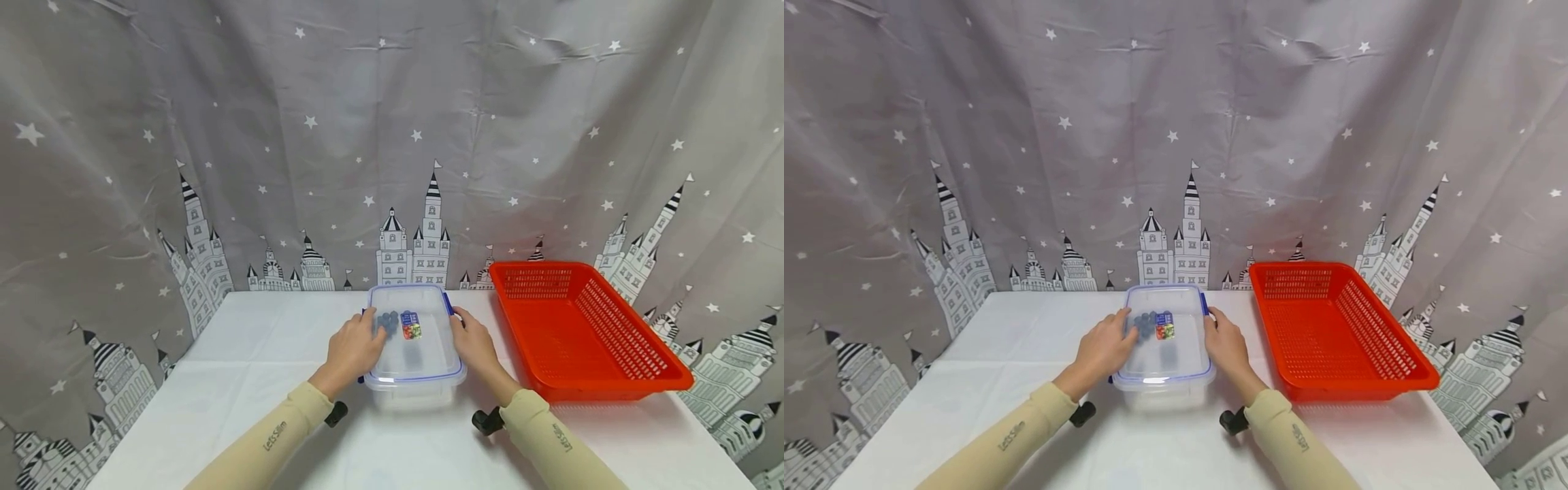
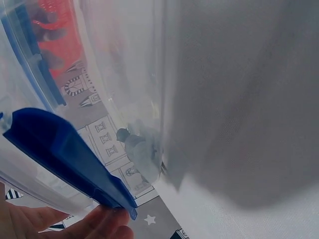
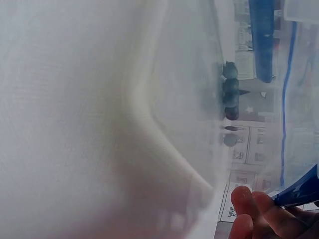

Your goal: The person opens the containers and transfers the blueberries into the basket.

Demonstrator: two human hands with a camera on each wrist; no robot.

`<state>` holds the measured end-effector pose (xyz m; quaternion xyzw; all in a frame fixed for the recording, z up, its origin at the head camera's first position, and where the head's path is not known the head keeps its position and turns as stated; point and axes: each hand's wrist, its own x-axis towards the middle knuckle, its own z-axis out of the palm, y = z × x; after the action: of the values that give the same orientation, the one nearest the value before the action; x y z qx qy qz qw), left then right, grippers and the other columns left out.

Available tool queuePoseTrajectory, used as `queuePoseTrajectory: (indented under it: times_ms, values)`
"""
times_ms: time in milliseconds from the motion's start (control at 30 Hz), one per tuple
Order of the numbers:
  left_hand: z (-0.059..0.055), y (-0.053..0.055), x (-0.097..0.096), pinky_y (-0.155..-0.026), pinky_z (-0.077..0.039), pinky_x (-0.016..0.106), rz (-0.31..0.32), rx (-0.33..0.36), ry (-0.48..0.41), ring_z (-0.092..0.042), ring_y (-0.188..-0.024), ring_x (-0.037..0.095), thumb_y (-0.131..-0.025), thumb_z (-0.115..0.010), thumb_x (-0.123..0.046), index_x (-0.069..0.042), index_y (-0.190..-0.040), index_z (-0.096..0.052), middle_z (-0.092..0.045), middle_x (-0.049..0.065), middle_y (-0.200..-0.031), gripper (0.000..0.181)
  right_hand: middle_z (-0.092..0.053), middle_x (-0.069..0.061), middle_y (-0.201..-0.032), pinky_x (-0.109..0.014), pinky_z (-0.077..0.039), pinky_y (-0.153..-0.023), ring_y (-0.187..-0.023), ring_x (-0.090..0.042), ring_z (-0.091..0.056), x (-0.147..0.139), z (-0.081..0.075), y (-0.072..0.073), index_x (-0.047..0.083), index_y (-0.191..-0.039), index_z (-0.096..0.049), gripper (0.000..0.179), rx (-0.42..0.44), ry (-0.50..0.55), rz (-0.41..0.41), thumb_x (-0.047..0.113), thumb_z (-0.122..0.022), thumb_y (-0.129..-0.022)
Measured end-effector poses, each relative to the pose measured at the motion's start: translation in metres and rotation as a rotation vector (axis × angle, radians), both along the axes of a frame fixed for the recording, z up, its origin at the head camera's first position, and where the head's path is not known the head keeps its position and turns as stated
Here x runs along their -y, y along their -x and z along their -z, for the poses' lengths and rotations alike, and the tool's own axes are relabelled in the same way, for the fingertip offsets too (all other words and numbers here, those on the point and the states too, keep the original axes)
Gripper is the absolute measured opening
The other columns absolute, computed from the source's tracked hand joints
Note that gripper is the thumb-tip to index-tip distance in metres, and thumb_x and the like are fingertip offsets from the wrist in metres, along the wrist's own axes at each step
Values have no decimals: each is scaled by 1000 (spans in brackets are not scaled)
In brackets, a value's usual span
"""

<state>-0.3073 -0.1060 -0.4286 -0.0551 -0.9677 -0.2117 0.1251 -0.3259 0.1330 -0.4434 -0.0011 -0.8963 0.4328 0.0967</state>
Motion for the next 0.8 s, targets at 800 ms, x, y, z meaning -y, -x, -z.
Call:
queuePoseTrajectory:
  times_ms: [800]
  values:
    - [-1,0,-1,-90,-53,53,-9,40,-7,-63,-116,37,-101,-44,-38,-7,-149,-47,-61,22,-130,57,-56,-24,-142,-57,-39,-110,-129,-43,-55,2,-6,0,-3,-144,-51,46,-38,3,-28,18,-37,-105]
